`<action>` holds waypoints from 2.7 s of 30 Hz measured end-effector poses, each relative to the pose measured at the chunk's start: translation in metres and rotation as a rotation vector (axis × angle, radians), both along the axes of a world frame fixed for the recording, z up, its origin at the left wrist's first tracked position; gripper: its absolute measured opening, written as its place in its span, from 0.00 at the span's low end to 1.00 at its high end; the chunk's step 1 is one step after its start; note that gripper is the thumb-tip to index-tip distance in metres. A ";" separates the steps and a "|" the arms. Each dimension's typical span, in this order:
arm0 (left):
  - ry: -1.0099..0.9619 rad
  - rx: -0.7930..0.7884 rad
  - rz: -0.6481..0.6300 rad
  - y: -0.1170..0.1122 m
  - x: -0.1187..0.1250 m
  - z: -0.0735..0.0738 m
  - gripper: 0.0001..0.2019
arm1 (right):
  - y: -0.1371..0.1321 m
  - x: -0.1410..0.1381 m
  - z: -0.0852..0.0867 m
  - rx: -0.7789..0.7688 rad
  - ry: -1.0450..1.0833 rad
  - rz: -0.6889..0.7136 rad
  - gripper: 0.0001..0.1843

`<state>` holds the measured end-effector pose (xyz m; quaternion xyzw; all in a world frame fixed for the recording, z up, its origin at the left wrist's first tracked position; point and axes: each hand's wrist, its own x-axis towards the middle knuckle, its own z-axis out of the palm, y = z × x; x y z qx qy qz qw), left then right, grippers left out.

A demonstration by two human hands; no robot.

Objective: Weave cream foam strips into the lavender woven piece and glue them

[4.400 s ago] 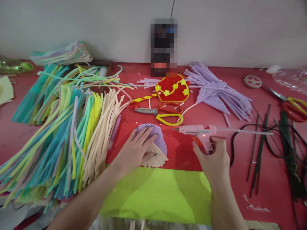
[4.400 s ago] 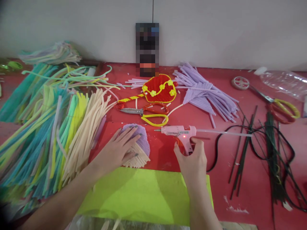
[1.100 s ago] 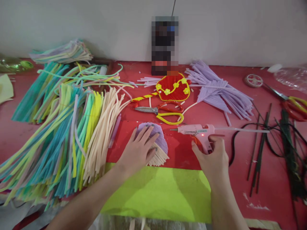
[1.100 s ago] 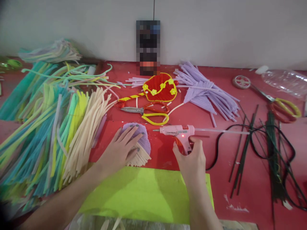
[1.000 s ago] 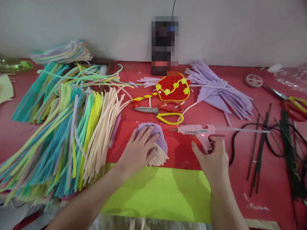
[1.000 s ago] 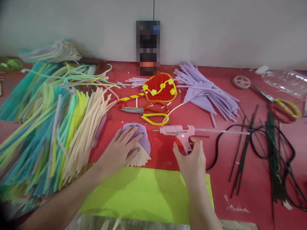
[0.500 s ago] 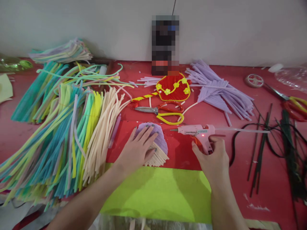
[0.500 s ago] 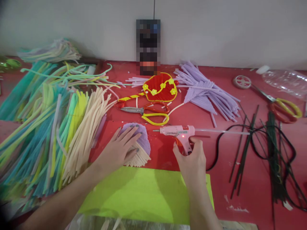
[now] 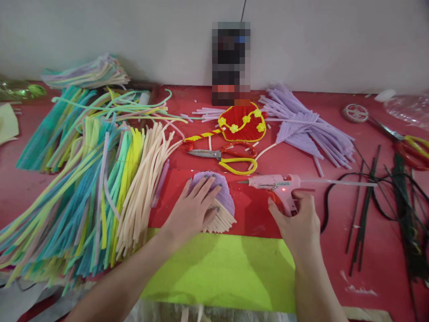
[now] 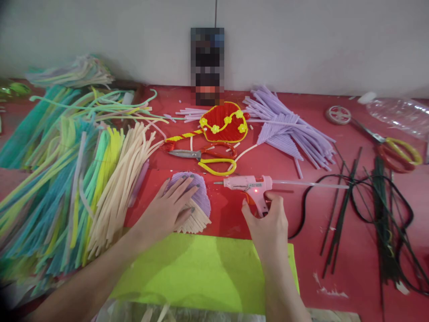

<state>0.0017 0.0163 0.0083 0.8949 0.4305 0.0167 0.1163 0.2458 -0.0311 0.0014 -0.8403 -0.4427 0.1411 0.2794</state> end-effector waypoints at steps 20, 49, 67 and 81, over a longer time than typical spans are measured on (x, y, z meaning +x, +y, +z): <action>0.023 -0.005 -0.018 0.002 -0.002 -0.001 0.24 | 0.002 -0.003 0.005 -0.021 0.033 -0.030 0.26; -0.008 -0.016 -0.012 0.000 -0.001 -0.001 0.23 | 0.002 -0.002 0.002 -0.023 0.044 -0.039 0.26; -0.038 -0.004 0.026 -0.003 0.002 -0.002 0.21 | 0.000 -0.001 0.002 -0.011 0.001 -0.008 0.28; -0.054 -0.010 0.022 -0.003 0.003 0.000 0.21 | 0.002 -0.002 0.004 -0.026 0.042 -0.037 0.26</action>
